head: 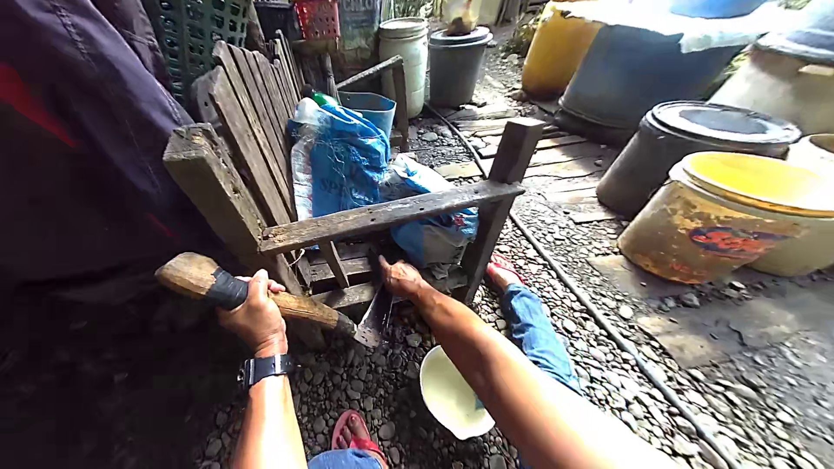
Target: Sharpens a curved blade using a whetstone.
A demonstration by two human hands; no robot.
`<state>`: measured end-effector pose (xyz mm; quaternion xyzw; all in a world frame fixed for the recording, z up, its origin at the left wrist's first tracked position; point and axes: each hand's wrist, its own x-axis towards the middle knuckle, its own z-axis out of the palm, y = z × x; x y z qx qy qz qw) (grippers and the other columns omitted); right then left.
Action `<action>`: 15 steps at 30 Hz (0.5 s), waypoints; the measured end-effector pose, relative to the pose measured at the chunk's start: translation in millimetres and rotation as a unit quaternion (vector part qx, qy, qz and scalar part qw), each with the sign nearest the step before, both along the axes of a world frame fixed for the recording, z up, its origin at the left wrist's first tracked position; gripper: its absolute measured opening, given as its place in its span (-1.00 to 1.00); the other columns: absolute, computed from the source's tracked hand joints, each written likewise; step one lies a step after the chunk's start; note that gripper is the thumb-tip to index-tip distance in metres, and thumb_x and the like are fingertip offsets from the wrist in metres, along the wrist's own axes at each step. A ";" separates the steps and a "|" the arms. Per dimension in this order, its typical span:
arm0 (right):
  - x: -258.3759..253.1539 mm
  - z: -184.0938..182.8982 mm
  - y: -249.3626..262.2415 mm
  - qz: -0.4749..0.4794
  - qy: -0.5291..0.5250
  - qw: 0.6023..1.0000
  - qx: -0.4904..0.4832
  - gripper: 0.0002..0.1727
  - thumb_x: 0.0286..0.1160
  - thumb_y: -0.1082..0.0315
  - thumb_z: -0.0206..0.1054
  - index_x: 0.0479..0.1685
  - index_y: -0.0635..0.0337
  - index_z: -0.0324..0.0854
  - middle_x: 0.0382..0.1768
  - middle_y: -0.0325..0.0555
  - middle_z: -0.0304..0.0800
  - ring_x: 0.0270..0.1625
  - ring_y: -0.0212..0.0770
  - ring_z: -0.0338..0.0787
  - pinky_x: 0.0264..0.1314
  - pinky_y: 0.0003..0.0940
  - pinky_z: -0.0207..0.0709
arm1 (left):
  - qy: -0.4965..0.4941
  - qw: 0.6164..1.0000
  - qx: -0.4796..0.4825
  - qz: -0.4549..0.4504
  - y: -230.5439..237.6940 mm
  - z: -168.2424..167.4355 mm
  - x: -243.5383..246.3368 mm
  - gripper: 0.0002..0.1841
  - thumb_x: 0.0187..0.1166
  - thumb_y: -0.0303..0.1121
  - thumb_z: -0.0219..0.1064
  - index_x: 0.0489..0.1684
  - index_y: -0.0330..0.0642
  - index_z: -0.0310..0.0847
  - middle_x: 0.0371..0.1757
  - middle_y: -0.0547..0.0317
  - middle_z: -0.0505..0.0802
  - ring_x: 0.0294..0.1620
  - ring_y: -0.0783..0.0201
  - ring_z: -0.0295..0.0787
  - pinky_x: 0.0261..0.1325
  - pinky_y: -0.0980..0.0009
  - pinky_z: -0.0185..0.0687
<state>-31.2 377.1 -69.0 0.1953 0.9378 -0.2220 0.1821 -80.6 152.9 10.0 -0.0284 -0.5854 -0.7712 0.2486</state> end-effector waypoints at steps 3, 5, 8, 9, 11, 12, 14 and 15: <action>26.1 -13.3 1.0 0.059 0.023 0.998 0.012 -0.29 0.86 0.24 -0.06 0.97 -0.05 -0.18 0.52 0.65 0.38 0.52 0.56 0.51 0.49 0.37 0.42 | -0.010 1.000 0.004 0.012 1.3 -4.1 -7.4 -0.85 0.48 -0.65 0.24 -0.36 -0.18 0.44 -0.75 0.40 0.64 -0.76 0.44 0.65 -0.56 0.50 0.73; 46.5 -19.8 -2.4 0.115 0.020 0.993 0.020 -0.26 0.84 0.28 0.01 0.98 -0.10 -0.19 0.51 0.68 0.35 0.50 0.61 0.48 0.46 0.38 0.41 | -0.018 1.000 0.009 0.017 1.1 -3.9 -12.2 -0.84 0.45 -0.66 0.24 -0.38 -0.18 0.44 -0.75 0.39 0.63 -0.77 0.44 0.65 -0.57 0.51 0.72; 33.4 -14.4 2.2 0.073 0.029 0.997 0.016 -0.28 0.86 0.22 -0.04 0.97 -0.10 -0.19 0.54 0.65 0.38 0.49 0.58 0.53 0.46 0.36 0.45 | -0.024 1.000 0.015 0.012 0.8 -4.9 -12.9 -0.83 0.44 -0.68 0.23 -0.37 -0.18 0.44 -0.74 0.38 0.64 -0.76 0.42 0.65 -0.57 0.48 0.74; 21.3 -12.2 5.0 0.043 0.035 0.998 0.017 -0.30 0.86 0.22 -0.06 0.97 -0.06 -0.17 0.52 0.64 0.40 0.48 0.56 0.55 0.46 0.34 0.46 | -0.022 1.000 0.014 0.010 0.8 -5.0 -10.4 -0.83 0.44 -0.68 0.22 -0.37 -0.16 0.43 -0.75 0.38 0.64 -0.76 0.42 0.65 -0.56 0.48 0.74; 4.7 -8.5 5.4 0.008 0.020 0.999 0.031 -0.30 0.87 0.22 -0.11 0.97 -0.01 -0.20 0.54 0.61 0.40 0.51 0.51 0.54 0.49 0.28 0.45 | -0.008 1.000 0.015 0.011 1.1 -4.8 -8.4 -0.82 0.44 -0.69 0.20 -0.39 -0.15 0.42 -0.75 0.38 0.65 -0.76 0.42 0.65 -0.56 0.48 0.74; 8.9 -10.3 1.1 0.008 0.018 0.999 0.032 -0.30 0.87 0.23 -0.11 0.97 0.00 -0.20 0.54 0.61 0.39 0.52 0.51 0.54 0.50 0.28 0.44 | -0.002 1.000 0.013 0.009 0.4 -5.2 -8.1 -0.82 0.44 -0.69 0.20 -0.39 -0.16 0.42 -0.75 0.37 0.65 -0.76 0.41 0.66 -0.56 0.47 0.74; 38.1 -16.9 -7.9 0.045 0.019 0.998 0.029 -0.29 0.85 0.25 -0.06 0.97 -0.01 -0.17 0.51 0.65 0.40 0.48 0.57 0.54 0.44 0.35 0.46 | 0.002 1.000 0.009 0.004 2.5 -4.6 -9.0 -0.83 0.44 -0.68 0.20 -0.39 -0.16 0.43 -0.75 0.37 0.65 -0.76 0.41 0.66 -0.55 0.47 0.75; 53.3 -19.6 -10.8 0.070 0.014 0.997 0.029 -0.27 0.84 0.26 -0.03 0.97 -0.03 -0.19 0.49 0.66 0.40 0.46 0.58 0.55 0.42 0.35 0.47 | 0.005 1.000 0.007 0.001 4.7 -3.0 -9.9 -0.83 0.44 -0.67 0.20 -0.39 -0.16 0.44 -0.75 0.37 0.65 -0.76 0.41 0.66 -0.56 0.47 0.75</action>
